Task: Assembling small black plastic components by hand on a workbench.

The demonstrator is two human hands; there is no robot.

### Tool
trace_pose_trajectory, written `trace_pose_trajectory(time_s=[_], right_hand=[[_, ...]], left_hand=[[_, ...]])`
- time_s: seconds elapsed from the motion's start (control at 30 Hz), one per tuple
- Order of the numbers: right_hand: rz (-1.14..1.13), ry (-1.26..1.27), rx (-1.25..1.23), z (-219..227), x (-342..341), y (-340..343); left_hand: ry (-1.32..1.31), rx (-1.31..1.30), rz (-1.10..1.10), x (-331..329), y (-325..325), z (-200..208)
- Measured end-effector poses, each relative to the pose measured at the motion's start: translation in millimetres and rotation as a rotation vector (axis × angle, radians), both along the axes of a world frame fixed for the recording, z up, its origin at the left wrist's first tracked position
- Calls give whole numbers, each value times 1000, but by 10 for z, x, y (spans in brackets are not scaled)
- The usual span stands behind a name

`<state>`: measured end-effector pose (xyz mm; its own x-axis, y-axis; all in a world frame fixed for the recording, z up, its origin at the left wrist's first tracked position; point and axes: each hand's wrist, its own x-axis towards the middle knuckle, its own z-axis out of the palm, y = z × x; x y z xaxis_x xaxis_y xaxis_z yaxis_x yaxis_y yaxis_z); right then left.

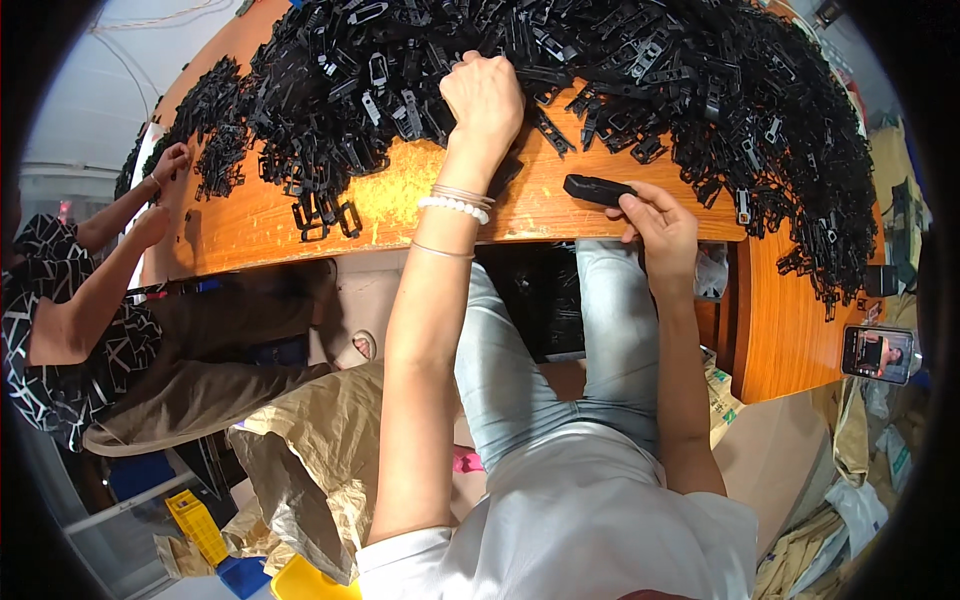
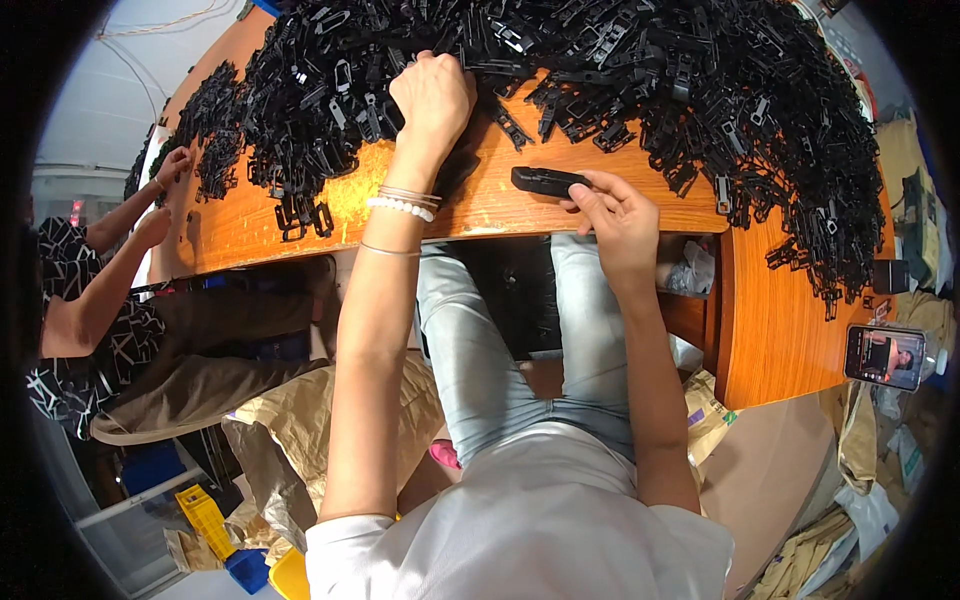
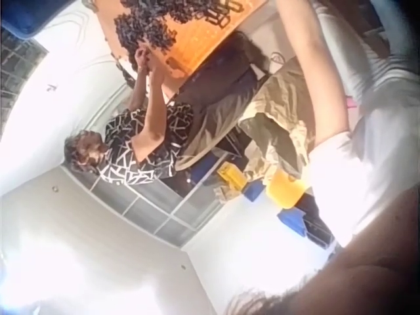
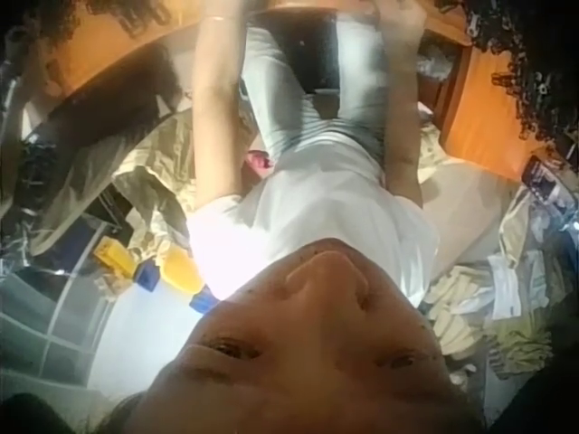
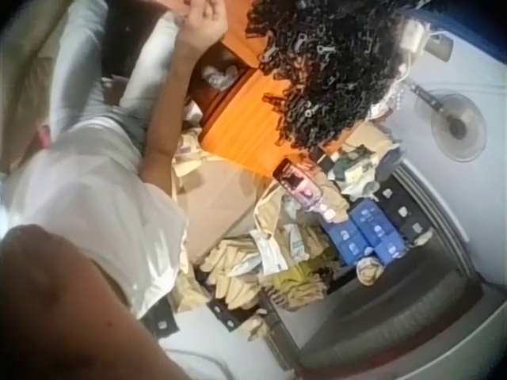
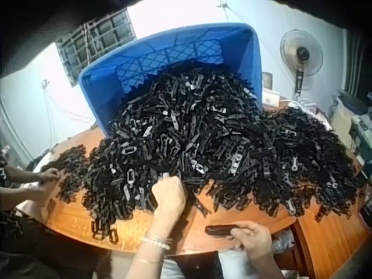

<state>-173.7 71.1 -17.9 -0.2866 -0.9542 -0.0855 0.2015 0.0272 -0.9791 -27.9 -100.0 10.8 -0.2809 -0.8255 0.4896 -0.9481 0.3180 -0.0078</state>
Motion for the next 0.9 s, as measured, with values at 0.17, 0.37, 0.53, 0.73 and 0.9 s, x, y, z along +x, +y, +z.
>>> trace_pose_trajectory(time_s=[0.17, 0.37, 0.53, 0.73, 0.9], right_hand=[[2, 54, -5, -29, 17, -25], [-13, 50, -47, -52, 51, -35], [44, -81, -92, 1, -37, -26], [162, 31, -246, 272, 22, 45], [174, -34, -301, 337, 134, 158]], left_hand=[[322, 243, 130, -33, 47, 76], [1319, 645, -139, 243, 125, 130], [1741, 992, -373, 314, 516, 240], [1328, 1303, -388, 384, 1070, 381], [1735, 1206, -720, 416, 1198, 40]])
